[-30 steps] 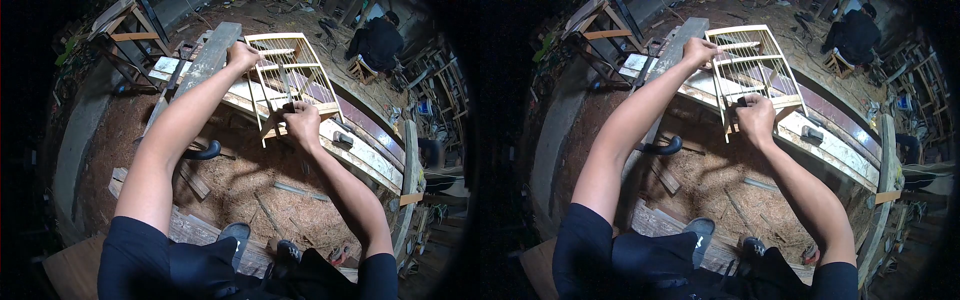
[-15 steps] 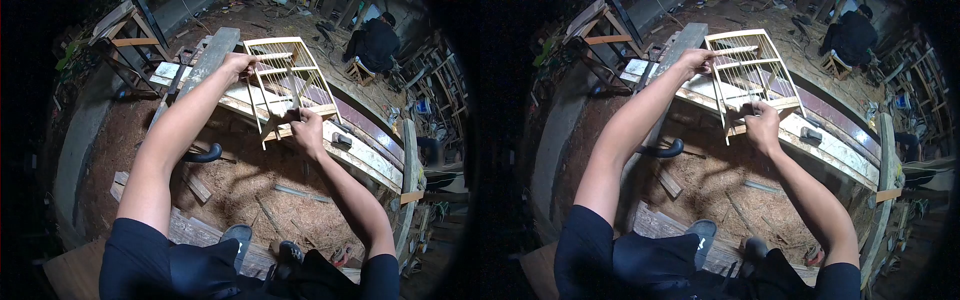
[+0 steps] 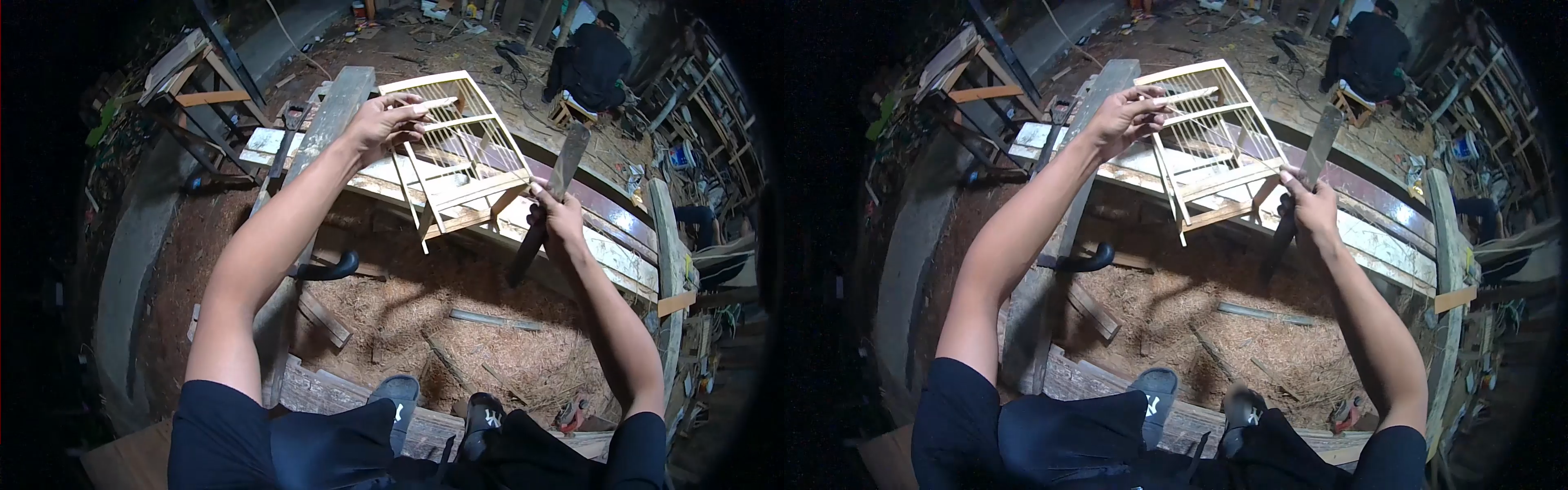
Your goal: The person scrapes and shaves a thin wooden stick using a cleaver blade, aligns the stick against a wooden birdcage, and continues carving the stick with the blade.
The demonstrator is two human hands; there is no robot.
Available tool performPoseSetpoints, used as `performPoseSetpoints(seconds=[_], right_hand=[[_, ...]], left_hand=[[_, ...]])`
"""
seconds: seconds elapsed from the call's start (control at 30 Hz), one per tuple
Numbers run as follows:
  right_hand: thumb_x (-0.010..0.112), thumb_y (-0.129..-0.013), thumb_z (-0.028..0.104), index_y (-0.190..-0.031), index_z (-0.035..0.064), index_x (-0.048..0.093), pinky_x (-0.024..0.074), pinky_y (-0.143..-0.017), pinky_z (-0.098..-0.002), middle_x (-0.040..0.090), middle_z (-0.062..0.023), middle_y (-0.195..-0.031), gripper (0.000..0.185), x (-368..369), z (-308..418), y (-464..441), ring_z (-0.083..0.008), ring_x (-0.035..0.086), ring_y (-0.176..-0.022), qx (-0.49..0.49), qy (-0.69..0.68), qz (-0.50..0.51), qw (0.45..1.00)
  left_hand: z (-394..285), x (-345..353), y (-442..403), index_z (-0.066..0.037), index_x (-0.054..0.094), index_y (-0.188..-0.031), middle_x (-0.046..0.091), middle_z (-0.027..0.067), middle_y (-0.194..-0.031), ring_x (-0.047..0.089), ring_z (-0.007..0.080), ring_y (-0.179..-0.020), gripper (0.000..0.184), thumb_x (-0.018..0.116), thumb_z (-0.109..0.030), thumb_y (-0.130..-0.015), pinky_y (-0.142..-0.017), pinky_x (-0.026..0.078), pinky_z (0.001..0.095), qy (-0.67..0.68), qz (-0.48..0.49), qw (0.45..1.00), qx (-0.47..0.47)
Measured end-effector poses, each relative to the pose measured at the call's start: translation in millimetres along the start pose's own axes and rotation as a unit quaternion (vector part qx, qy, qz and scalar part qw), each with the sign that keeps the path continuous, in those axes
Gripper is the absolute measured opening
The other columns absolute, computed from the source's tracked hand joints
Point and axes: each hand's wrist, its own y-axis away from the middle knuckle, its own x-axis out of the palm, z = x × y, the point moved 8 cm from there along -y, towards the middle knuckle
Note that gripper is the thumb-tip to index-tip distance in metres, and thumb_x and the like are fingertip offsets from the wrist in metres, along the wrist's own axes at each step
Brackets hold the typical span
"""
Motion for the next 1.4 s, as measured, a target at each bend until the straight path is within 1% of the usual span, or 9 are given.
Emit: performPoseSetpoints(seconds=[0.17,0.3,0.47,0.63,0.87,1.03,1.1,1.23,1.4], right_hand=[[0.071,-0.088,0.011,-0.111,-0.0004,0.066,0.0447,-0.049,-0.028,0.059,-0.0024,-0.076,0.026,-28,43,23,-0.0102,0.049,-0.054,-0.008,-0.062,-0.05,0.997],[0.07,-0.088,0.01,-0.112,0.0003,0.066,0.0418,-0.049,-0.0254,0.056,0.0012,-0.071,0.026,-50,67,41,-0.0078,0.047,-0.052,-0.029,-0.088,-0.061,0.994],[0.068,-0.09,0.009,-0.11,0.0006,0.065,0.0348,-0.05,-0.0217,0.052,0.0045,-0.065,0.022,-68,96,71,-0.0044,0.043,-0.05,-0.047,-0.098,-0.082,0.991],[0.066,-0.09,0.008,-0.11,0.0001,0.064,0.0326,-0.05,-0.0211,0.049,0.0064,-0.063,0.021,-81,112,82,-0.003,0.04,-0.05,-0.045,-0.104,-0.076,0.991],[0.065,-0.091,0.008,-0.111,0.0001,0.063,0.0343,-0.049,-0.021,0.047,0.0059,-0.065,0.021,-86,127,89,-0.0029,0.04,-0.052,-0.051,-0.149,-0.057,0.986],[0.069,-0.092,0.023,-0.115,-0.0048,0.06,0.0363,-0.048,-0.0229,0.043,0.0046,-0.065,0.038,-96,126,95,-0.0066,0.042,-0.052,-0.032,-0.115,-0.096,0.988],[0.06,-0.096,0.045,-0.123,-0.0084,0.055,0.0369,-0.048,-0.0239,0.041,0.0043,-0.066,0.06,-86,129,105,-0.0087,0.043,-0.053,-0.013,-0.098,-0.067,0.993],[0.035,-0.099,0.062,-0.134,-0.0107,0.044,0.038,-0.048,-0.0252,0.043,0.0018,-0.064,0.081,-83,122,111,-0.0097,0.046,-0.053,-0.016,-0.143,-0.021,0.989],[0.033,-0.104,0.051,-0.119,0.0049,0.048,0.0405,-0.049,-0.022,0.052,-0.0023,-0.077,0.051,-78,122,133,-0.0085,0.052,-0.056,-0.028,0.003,0.002,1.0]], left_hand=[[-15,36,23,0.004,0.057,-0.12,0.067,0.0168,-0.102,0.069,0.0173,-0.078,0.033,0.067,-0.002,-0.089,-0.069,0.059,0.0259,-0.041,0.069,0.997,0.003],[-29,69,44,0.004,0.068,-0.107,0.07,0.0115,-0.096,0.069,0.016,-0.076,0.021,0.069,-0.004,-0.087,-0.07,0.059,0.0283,-0.151,0.117,0.982,0.0],[-44,116,66,0.001,0.072,-0.108,0.072,0.008,-0.085,0.061,0.0081,-0.061,0.026,0.075,-0.009,-0.084,-0.054,0.049,0.0225,-0.358,0.167,0.918,0.035],[-34,158,89,-0.002,0.072,-0.109,0.071,0.0059,-0.078,0.054,0.0042,-0.054,0.027,0.075,-0.011,-0.084,-0.047,0.043,0.0196,-0.404,0.206,0.891,-0.002],[-13,190,116,-0.001,0.069,-0.111,0.064,0.0012,-0.072,0.05,0.0017,-0.051,0.026,0.071,-0.013,-0.088,-0.043,0.036,0.0172,-0.261,0.209,0.941,-0.048],[3,195,126,-0.001,0.064,-0.116,0.064,0.0023,-0.077,0.045,-0.0005,-0.048,0.028,0.068,-0.012,-0.09,-0.041,0.032,0.0145,-0.164,0.19,0.962,-0.104],[5,199,128,-0.001,0.064,-0.116,0.064,0.0027,-0.077,0.045,-0.0006,-0.048,0.028,0.068,-0.012,-0.09,-0.041,0.032,0.0142,-0.15,0.186,0.965,-0.109],[13,200,128,-0.001,0.063,-0.115,0.064,0.0036,-0.077,0.044,-0.0004,-0.048,0.026,0.066,-0.011,-0.092,-0.041,0.032,0.0141,-0.114,0.168,0.97,-0.131],[28,205,128,-0.001,0.062,-0.116,0.064,0.0036,-0.076,0.045,0.0006,-0.048,0.026,0.065,-0.01,-0.092,-0.041,0.031,0.0146,-0.068,0.17,0.971,-0.154]])
